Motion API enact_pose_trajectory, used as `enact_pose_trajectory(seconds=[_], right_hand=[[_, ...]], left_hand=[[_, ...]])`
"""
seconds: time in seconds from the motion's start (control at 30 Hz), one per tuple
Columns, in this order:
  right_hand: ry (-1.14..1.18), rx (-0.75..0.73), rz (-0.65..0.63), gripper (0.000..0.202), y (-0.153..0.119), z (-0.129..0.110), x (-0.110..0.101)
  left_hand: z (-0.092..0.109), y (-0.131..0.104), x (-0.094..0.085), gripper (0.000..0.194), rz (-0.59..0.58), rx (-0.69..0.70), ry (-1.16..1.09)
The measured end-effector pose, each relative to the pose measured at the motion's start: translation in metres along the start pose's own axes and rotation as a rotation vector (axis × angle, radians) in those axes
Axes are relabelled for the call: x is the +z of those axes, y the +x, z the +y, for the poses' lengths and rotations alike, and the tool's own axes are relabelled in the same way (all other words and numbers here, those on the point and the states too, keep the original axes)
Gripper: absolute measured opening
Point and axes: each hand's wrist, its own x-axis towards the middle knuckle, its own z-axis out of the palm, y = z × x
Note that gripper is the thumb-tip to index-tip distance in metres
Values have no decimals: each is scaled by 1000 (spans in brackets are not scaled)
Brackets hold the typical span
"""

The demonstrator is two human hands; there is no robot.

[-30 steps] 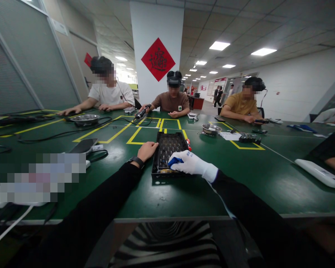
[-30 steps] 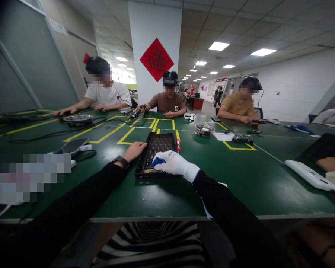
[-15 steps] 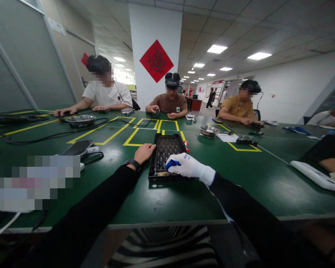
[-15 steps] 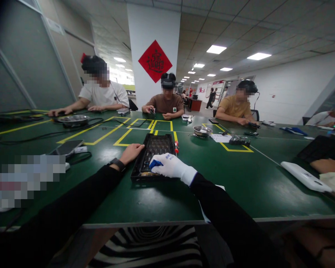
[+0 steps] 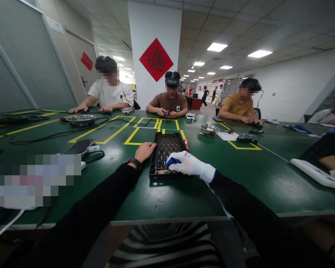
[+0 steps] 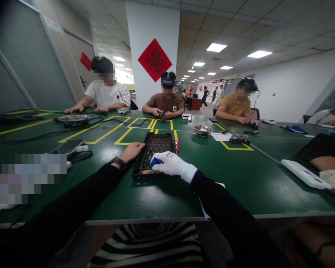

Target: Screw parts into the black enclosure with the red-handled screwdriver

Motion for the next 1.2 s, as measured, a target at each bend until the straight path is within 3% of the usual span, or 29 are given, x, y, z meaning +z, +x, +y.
enact_pose_trajectory(seconds=[1.2], right_hand=[[52,-65,15,16,1,2,3]], left_hand=[[-3,1,2,48,4,27,-35]])
